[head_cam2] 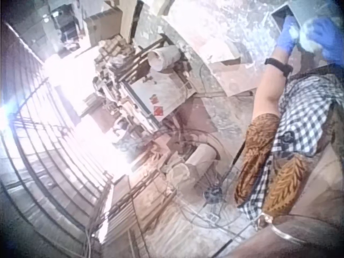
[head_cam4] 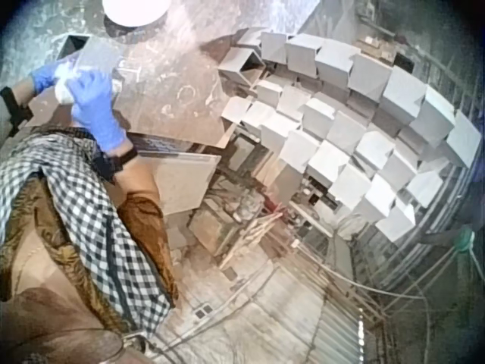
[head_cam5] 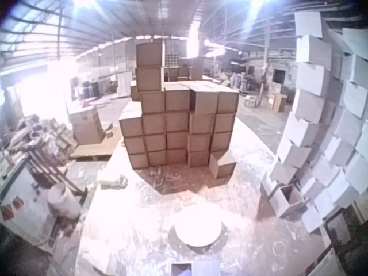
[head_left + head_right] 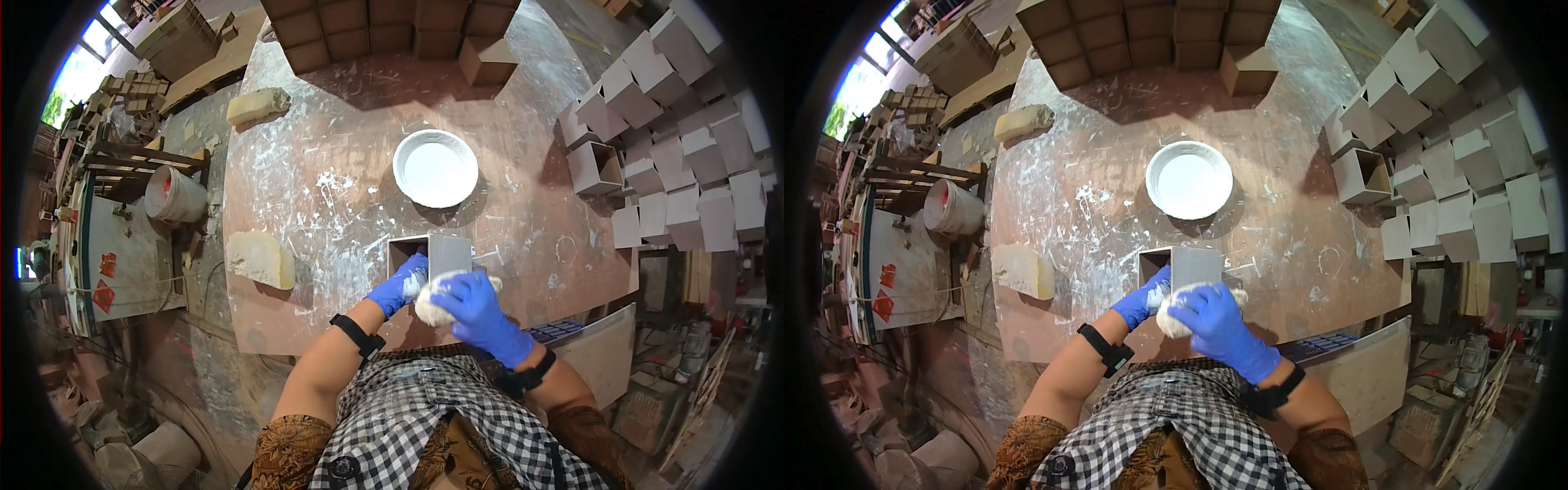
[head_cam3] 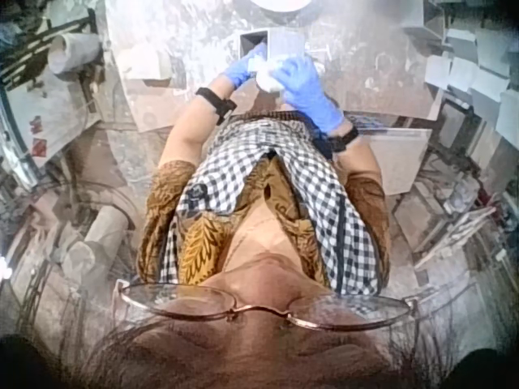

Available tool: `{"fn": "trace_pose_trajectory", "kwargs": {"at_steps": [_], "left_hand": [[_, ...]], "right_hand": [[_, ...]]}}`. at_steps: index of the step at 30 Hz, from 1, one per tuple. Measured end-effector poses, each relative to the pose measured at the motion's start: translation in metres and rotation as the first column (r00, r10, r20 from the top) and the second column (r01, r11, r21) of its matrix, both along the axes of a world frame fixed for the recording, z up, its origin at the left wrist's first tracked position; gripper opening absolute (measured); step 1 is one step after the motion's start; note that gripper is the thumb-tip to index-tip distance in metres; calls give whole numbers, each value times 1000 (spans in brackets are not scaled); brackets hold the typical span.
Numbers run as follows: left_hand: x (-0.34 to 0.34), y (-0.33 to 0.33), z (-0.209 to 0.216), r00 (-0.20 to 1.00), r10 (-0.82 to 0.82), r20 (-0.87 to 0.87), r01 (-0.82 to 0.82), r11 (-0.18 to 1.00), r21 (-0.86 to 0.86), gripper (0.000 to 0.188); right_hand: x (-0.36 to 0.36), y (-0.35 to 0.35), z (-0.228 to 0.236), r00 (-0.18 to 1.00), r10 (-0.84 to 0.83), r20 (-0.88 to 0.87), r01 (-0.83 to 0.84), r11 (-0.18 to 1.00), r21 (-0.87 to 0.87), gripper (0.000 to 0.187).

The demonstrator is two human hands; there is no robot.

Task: Applying a white adhesive substance to the interior and edges of cardboard boxes using a sponge applicator.

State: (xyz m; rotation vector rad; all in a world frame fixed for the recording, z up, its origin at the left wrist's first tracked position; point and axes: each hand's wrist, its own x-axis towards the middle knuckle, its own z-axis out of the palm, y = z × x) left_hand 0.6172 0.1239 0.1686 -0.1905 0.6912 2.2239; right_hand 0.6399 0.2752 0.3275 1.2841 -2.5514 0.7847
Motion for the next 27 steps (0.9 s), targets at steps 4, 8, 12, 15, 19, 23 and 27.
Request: {"fn": "trace_pose_trajectory", "kwargs": {"at_steps": [4,8,12,15,19,23,27], "left_hand": [[3,1,-24,748,-273,-605,-210,767,-606,36],[-1,1,-39,750,-317,-581,-159,766,-623,35],[-6,11,33,489,-694,-529,-440,327,-836,42],[-5,7,36,580,-599,-552,-285,486,-826,40],[4,-9,-90,575,-680,-454,-330,315,-890,57],[-8,14,-5,571,-725,-384,-245,296,-923,70],[-8,8,14,544,-725,-422,-269,325,-907,66]], "right_hand": [[1,4,14,956,66,286,-52,997,-57,42],[-48,-22,24,993,-76,95,83,994,-78,42],[-79,-39,30,995,-96,41,88,983,163,36],[-63,-40,31,999,-44,3,41,952,303,33],[-6,-38,44,988,86,125,-111,970,214,36],[8,11,43,848,74,524,-187,968,165,41],[-13,15,36,921,-27,388,55,997,-61,33]]}}
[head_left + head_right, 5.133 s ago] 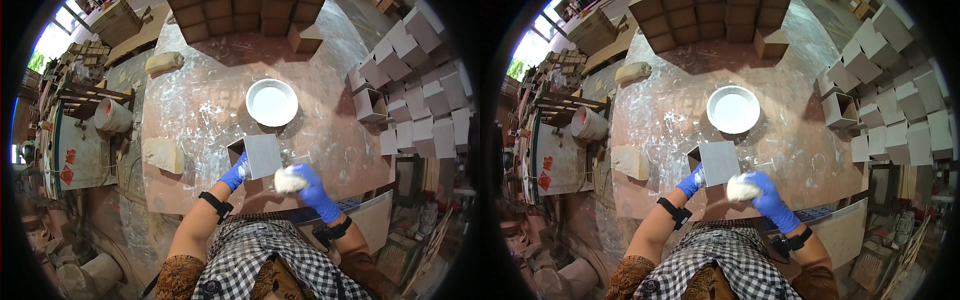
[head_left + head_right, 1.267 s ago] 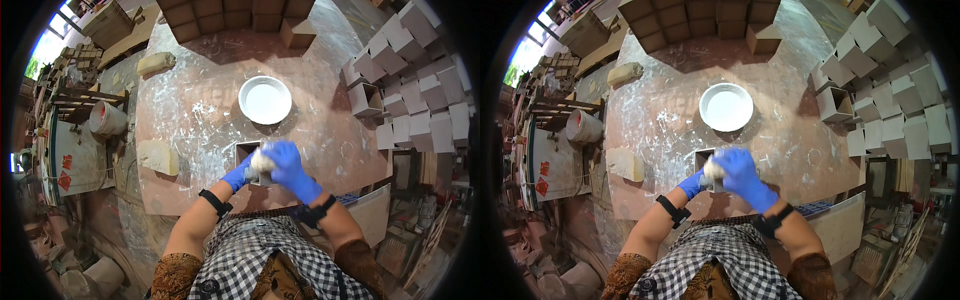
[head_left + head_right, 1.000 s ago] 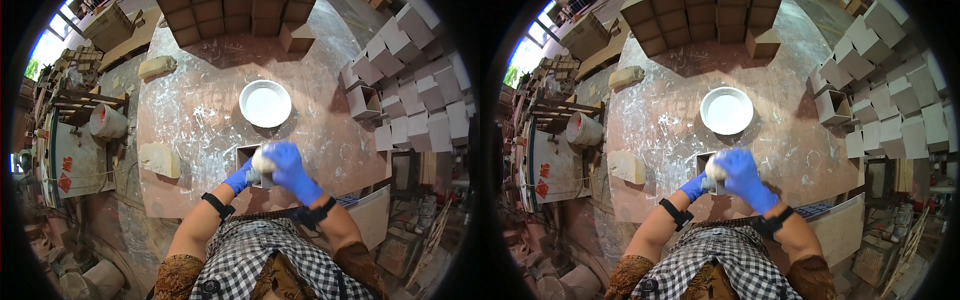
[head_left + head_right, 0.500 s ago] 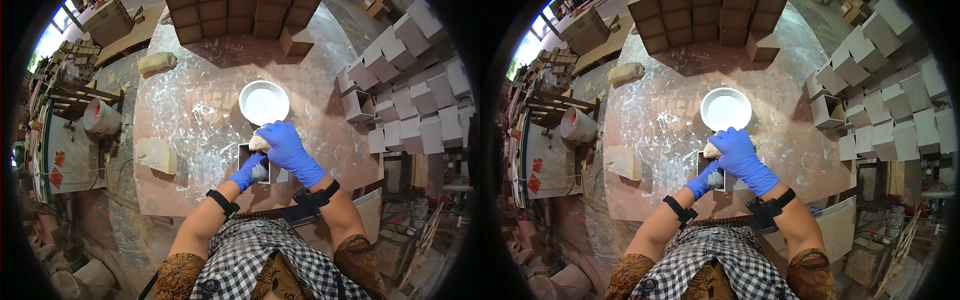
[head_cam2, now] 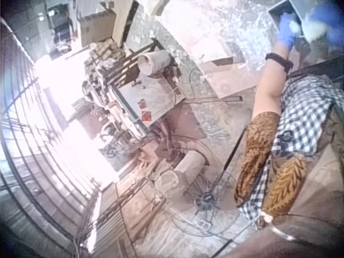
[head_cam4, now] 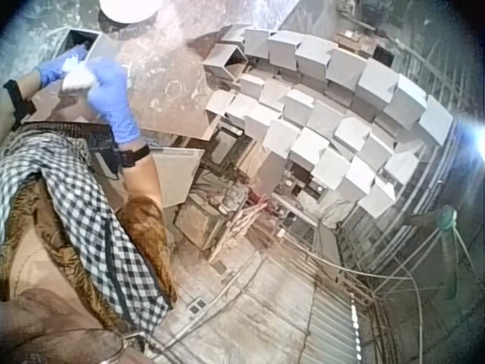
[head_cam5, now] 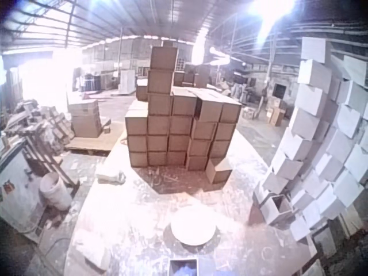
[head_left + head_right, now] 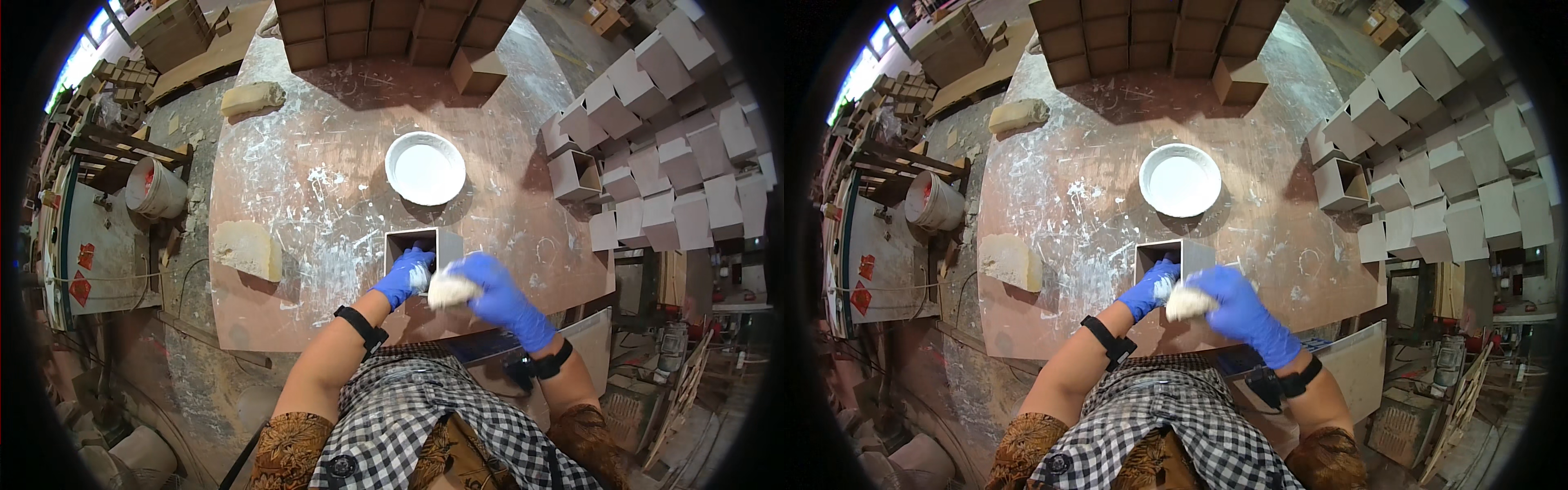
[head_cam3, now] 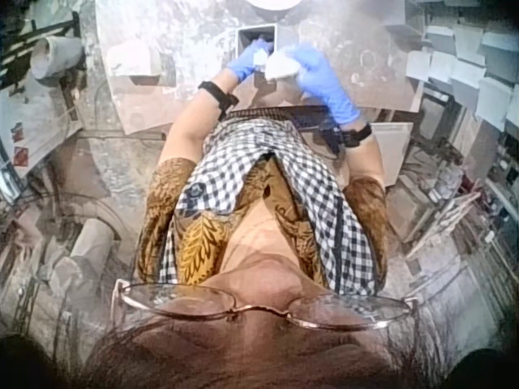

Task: Applying a white adhesive substance to the interior and edges of cardboard boxes using a sponge applicator.

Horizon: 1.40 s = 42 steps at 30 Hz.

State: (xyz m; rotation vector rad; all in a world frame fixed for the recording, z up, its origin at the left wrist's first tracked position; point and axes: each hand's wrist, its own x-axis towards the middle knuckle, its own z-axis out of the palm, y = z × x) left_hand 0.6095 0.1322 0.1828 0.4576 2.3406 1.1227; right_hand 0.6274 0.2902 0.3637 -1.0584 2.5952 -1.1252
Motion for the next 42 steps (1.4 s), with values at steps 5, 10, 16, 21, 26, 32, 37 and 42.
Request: {"fn": "trace_pose_trajectory", "kwargs": {"at_steps": [5,10,16,21,26,32,37,42], "left_hand": [[-2,12,-1,992,33,-123,-36,999,-21,52],[2,1,-49,979,123,-163,-85,972,220,45],[3,4,-68,993,74,90,-109,866,489,37],[9,-25,-4,722,-243,648,-509,447,735,37],[15,-37,11,414,-334,847,-784,342,518,33],[10,-42,-5,320,-616,720,-810,216,545,33],[16,-38,10,567,-307,764,-685,339,645,30],[15,-38,22,260,-387,885,-885,271,379,30]], "right_hand": [[-63,-23,4,970,-127,-206,133,991,17,34],[-65,-57,-6,952,55,-302,19,972,234,33],[2,-9,-9,985,127,-117,-108,981,160,39],[17,37,-40,964,-97,247,139,978,-158,37],[-34,24,-55,921,-347,177,389,855,-343,35],[-61,-19,-69,966,-228,-121,202,960,-193,41],[21,-2,-64,973,-110,-200,87,989,-120,38],[39,17,-49,997,-51,-61,40,984,-174,39]]}}
